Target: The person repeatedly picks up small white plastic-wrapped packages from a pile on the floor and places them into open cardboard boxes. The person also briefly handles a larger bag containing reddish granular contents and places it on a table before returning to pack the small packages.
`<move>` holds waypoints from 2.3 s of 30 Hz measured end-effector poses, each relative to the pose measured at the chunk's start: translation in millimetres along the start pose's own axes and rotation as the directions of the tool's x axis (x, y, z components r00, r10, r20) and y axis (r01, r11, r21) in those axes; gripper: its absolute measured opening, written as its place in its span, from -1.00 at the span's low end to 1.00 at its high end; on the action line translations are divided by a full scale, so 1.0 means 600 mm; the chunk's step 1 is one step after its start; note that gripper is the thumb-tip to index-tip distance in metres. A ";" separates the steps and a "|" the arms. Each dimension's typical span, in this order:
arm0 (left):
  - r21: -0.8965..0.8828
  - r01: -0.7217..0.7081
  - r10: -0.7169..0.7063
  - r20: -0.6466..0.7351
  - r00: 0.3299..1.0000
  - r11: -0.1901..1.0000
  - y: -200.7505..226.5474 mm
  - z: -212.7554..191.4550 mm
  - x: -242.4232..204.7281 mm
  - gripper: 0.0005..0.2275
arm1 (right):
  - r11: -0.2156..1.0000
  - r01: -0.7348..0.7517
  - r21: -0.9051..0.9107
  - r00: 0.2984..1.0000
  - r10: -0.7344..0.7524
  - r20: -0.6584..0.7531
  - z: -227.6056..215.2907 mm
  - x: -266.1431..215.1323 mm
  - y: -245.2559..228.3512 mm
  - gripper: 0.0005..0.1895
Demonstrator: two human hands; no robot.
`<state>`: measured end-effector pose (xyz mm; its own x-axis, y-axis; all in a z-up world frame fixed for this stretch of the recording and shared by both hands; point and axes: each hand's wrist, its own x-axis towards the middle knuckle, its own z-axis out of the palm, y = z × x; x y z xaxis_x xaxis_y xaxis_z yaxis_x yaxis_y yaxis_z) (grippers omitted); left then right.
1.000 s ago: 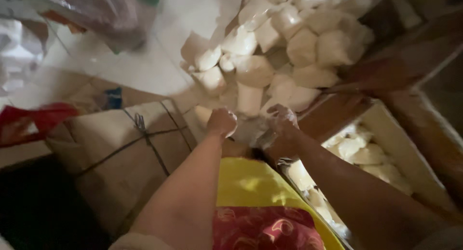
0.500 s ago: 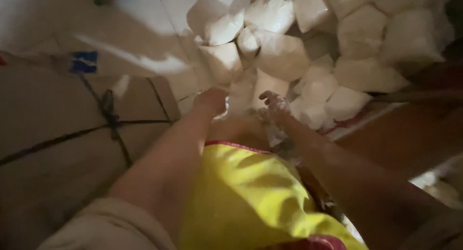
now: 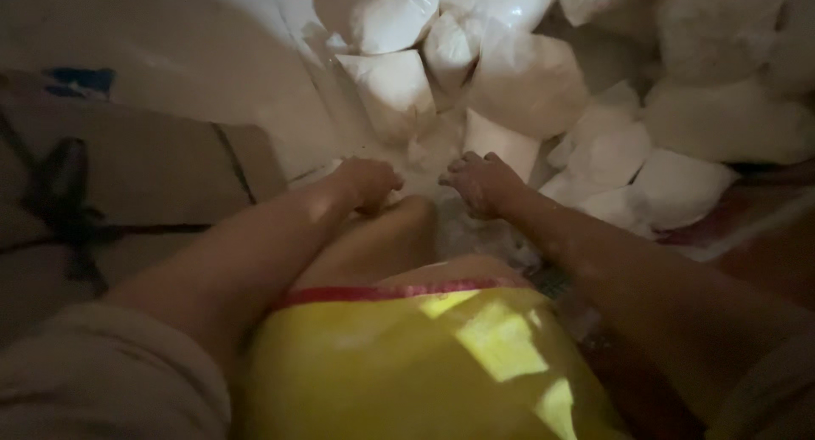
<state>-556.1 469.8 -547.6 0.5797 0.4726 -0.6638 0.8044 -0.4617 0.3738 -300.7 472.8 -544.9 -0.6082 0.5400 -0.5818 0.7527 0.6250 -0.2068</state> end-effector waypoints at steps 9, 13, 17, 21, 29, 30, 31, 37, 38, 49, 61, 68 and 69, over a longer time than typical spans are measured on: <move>0.230 -0.119 0.083 0.160 0.984 0.966 -0.003 0.035 0.044 -0.67 | 0.942 0.035 -0.333 0.960 0.061 0.273 -0.005 0.000 -0.035 -0.36; 0.382 -0.325 0.267 0.198 0.943 0.865 0.015 0.107 0.084 -0.69 | 0.853 0.124 -0.507 0.918 0.095 0.385 0.017 -0.005 -0.057 -0.36; 0.500 -0.372 0.347 0.147 0.926 0.782 0.023 0.177 0.090 -0.64 | 0.793 0.086 -0.604 0.979 0.045 0.199 0.053 -0.009 -0.057 -0.56; 0.544 -0.325 0.278 0.169 0.946 0.774 0.016 0.188 0.099 -0.62 | 0.825 0.088 -0.559 0.990 -0.011 0.140 0.067 -0.002 -0.043 -0.70; 0.406 -0.140 0.168 -0.035 0.985 0.903 -0.060 0.076 0.057 -0.82 | 0.944 0.151 -0.293 0.986 -0.165 -0.023 -0.005 -0.025 -0.021 -0.52; 0.310 -0.152 0.203 -0.138 0.969 0.938 -0.068 0.055 0.051 -0.80 | 0.956 0.162 -0.245 0.976 -0.192 -0.105 -0.015 -0.026 -0.017 -0.54; 0.212 -0.174 0.224 -0.242 0.944 0.962 -0.074 0.036 0.045 -0.78 | 0.964 0.175 -0.198 0.959 -0.212 -0.187 -0.024 -0.026 -0.009 -0.56; 0.588 -0.119 0.239 -0.129 0.963 0.800 -0.077 -0.057 0.075 -0.83 | 0.936 0.288 0.203 0.687 -0.054 -0.725 -0.052 0.000 0.111 -0.51; 0.676 -0.127 0.295 -0.139 0.945 0.726 -0.074 -0.065 0.083 -0.82 | 0.908 0.327 0.263 0.618 0.005 -0.787 -0.045 0.001 0.134 -0.49; 0.605 0.011 0.188 -0.264 0.946 0.796 -0.048 -0.082 0.204 -0.64 | 0.979 -0.100 0.176 0.608 0.200 -0.768 0.107 -0.041 0.314 -0.58; 0.105 0.452 -0.324 -0.557 0.765 0.886 -0.007 -0.013 0.262 -0.52 | 0.417 -0.196 0.888 0.806 0.584 -0.096 -0.009 -0.074 0.277 -0.38; 0.580 0.090 0.084 -0.265 0.961 0.809 -0.045 -0.010 0.248 -0.41 | 0.403 -0.238 0.884 0.762 0.641 -0.087 0.019 -0.064 0.307 -0.38; 0.600 0.075 0.075 -0.221 0.972 0.796 -0.048 -0.018 0.240 -0.38 | 0.442 -0.281 0.852 0.766 0.638 -0.078 0.023 -0.059 0.319 -0.39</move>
<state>-494.6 559.2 -646.9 0.6528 0.5905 -0.4745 0.6058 -0.7830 -0.1410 -131.8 565.4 -574.5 -0.0057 0.8564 -0.5163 0.7187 -0.3555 -0.5976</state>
